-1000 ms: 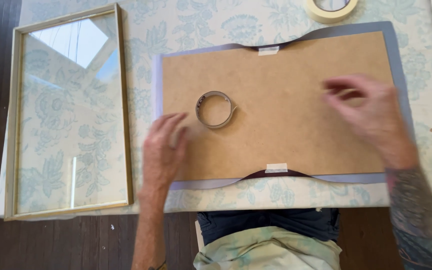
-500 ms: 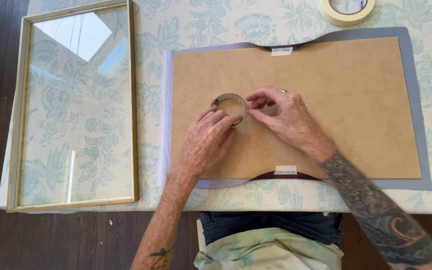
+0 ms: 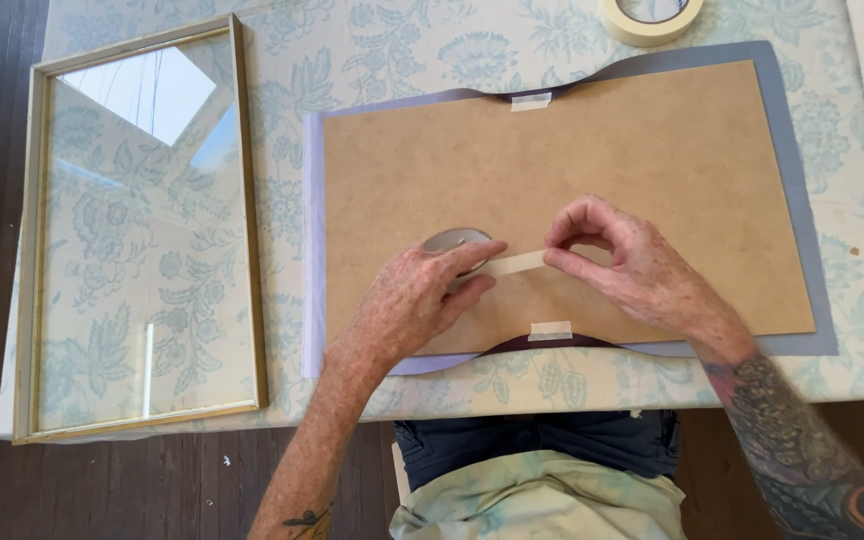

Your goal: Securing a blue paper or fabric backing to a cardboard board using masking tape as part of a framing process.

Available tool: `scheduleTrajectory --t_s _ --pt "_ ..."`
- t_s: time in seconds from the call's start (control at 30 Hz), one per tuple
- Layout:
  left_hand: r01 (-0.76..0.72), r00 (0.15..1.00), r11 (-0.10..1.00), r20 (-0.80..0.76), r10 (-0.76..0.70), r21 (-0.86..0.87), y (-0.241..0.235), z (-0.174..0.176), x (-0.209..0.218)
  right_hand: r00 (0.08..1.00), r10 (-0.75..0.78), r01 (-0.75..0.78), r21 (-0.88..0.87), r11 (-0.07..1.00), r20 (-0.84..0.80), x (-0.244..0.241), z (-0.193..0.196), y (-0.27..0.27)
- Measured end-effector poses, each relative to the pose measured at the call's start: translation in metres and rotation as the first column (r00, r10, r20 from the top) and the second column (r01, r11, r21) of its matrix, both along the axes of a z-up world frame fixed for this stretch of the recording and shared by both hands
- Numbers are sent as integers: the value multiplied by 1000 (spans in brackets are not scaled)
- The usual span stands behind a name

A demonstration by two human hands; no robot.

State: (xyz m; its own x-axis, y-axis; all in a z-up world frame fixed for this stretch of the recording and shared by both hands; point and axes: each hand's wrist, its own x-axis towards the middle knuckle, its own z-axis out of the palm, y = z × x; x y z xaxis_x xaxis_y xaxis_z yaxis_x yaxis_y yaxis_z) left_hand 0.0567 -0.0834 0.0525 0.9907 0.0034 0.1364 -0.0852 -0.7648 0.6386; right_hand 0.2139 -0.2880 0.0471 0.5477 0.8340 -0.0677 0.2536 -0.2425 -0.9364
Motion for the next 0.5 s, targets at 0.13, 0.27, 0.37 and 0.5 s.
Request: scheduleTrajectory --t_s 0.13,0.27,0.37,0.5 --pt "-23 997 999 -72 21 -28 -9 6 11 996 -73 72 31 997 54 -8 17 -4" --pt "-53 986 998 -156 55 17 -12 -7 20 990 -135 135 0 991 29 -12 4 -8" --pt "-67 975 997 -208 76 50 -17 -5 28 978 -207 208 -20 978 15 -17 -2 -6" --pt "-41 983 996 -176 54 80 -24 2 33 958 -276 278 -16 960 81 -26 4 2"
